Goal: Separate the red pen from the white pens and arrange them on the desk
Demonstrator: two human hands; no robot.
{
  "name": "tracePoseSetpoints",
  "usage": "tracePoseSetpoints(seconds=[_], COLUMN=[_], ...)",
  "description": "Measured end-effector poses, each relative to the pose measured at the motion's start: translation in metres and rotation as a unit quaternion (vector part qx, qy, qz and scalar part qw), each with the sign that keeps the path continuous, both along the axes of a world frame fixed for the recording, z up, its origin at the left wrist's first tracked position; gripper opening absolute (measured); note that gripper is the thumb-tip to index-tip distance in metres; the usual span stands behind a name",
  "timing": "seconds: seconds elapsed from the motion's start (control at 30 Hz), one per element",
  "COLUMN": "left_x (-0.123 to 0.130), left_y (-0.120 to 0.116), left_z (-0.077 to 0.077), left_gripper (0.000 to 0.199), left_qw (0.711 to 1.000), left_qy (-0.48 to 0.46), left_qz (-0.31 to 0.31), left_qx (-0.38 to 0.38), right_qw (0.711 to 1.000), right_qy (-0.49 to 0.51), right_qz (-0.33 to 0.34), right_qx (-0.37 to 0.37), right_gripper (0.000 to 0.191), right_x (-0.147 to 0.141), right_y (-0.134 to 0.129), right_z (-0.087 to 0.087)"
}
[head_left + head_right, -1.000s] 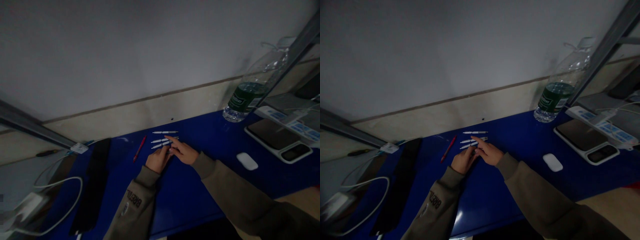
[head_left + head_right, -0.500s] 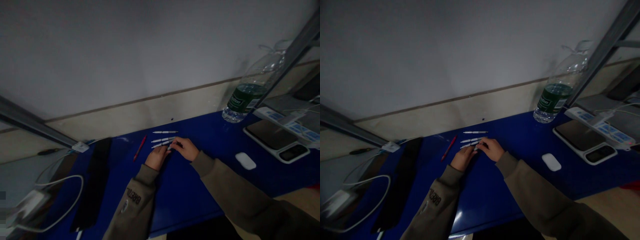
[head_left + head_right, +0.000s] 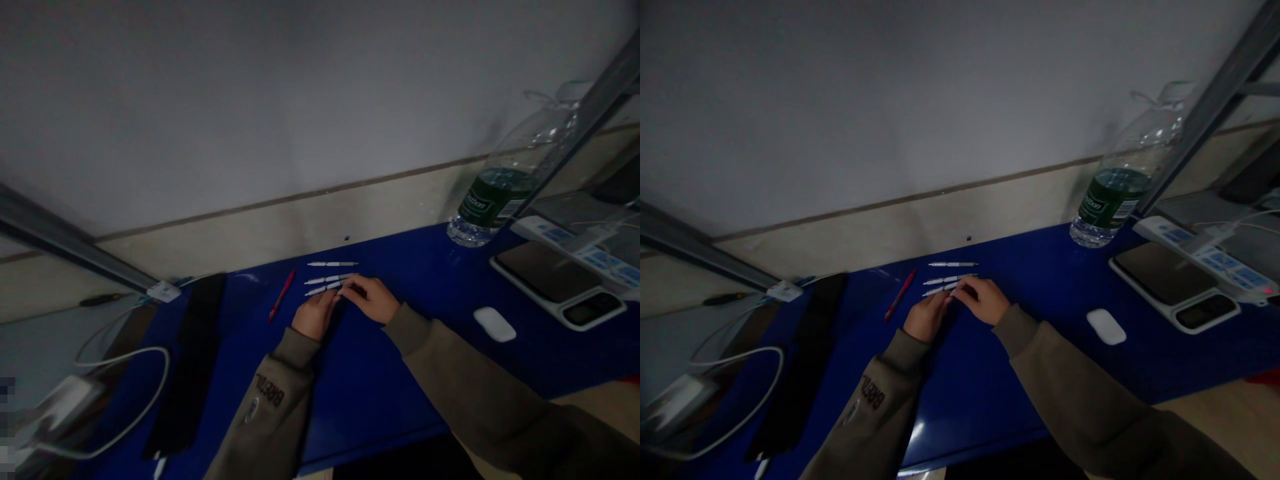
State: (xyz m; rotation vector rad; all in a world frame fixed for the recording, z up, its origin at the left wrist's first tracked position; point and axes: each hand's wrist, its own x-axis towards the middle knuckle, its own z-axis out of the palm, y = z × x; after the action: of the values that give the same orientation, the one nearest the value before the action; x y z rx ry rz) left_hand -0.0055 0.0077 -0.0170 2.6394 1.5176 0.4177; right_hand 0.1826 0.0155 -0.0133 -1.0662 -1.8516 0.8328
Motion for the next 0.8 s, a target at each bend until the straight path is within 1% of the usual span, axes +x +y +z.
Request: tracePoseSetpoints(seconds=[0.1,0.17,0.27,0.33,0.43,0.5,0.57,0.67,0.73,0.8], left_x=[0.000,0.001,0.001,0.000,0.000,0.000,0.000,0.002,0.003,0.003], left_y=[0.000,-0.001,-0.003,-0.003,-0.002,-0.002,-0.003,-0.005,-0.005,-0.004], left_z=[0.001,0.002,0.002,0.001,0.000,0.001,0.002,0.003,0.002,0.000], left_gripper=[0.033,0.032,0.032,0.026,0.028,0.028,0.028,0.034,0.028,0.030], left_qw=[1.000,0.999,0.997,0.998,0.999,0.998,0.997,0.996,0.996,0.998], left_qy=[-0.022,-0.043,-0.060,-0.051,-0.044,-0.056,-0.070,-0.068,-0.050,-0.035], left_qz=[-0.002,-0.015,-0.035,-0.024,-0.001,-0.006,-0.026,-0.063,-0.067,-0.053], left_qx=[-0.011,-0.018,-0.017,-0.007,0.002,-0.001,-0.003,0.004,0.015,0.023], right_qw=[1.000,1.000,0.999,0.999,1.000,0.999,0.998,0.992,0.992,0.996], right_qy=[0.008,-0.014,-0.044,-0.035,-0.006,-0.019,-0.059,-0.112,-0.117,-0.092], right_qz=[0.003,-0.005,-0.015,-0.002,0.027,0.025,0.004,-0.030,-0.033,-0.015], right_qx=[0.017,0.014,-0.012,-0.017,-0.003,0.011,0.027,0.038,0.027,0.013], right_gripper=[0.020,0.029,0.043,0.039,0.023,0.020,0.023,0.034,0.041,0.039], right_x=[0.000,0.000,0.002,0.002,0.001,0.000,-0.002,-0.002,-0.001,-0.001], right_y=[0.001,0.002,0.003,0.003,0.002,0.002,0.003,0.003,0.003,0.001], right_z=[-0.001,-0.003,-0.005,-0.005,-0.004,-0.006,-0.009,-0.011,-0.009,-0.006])
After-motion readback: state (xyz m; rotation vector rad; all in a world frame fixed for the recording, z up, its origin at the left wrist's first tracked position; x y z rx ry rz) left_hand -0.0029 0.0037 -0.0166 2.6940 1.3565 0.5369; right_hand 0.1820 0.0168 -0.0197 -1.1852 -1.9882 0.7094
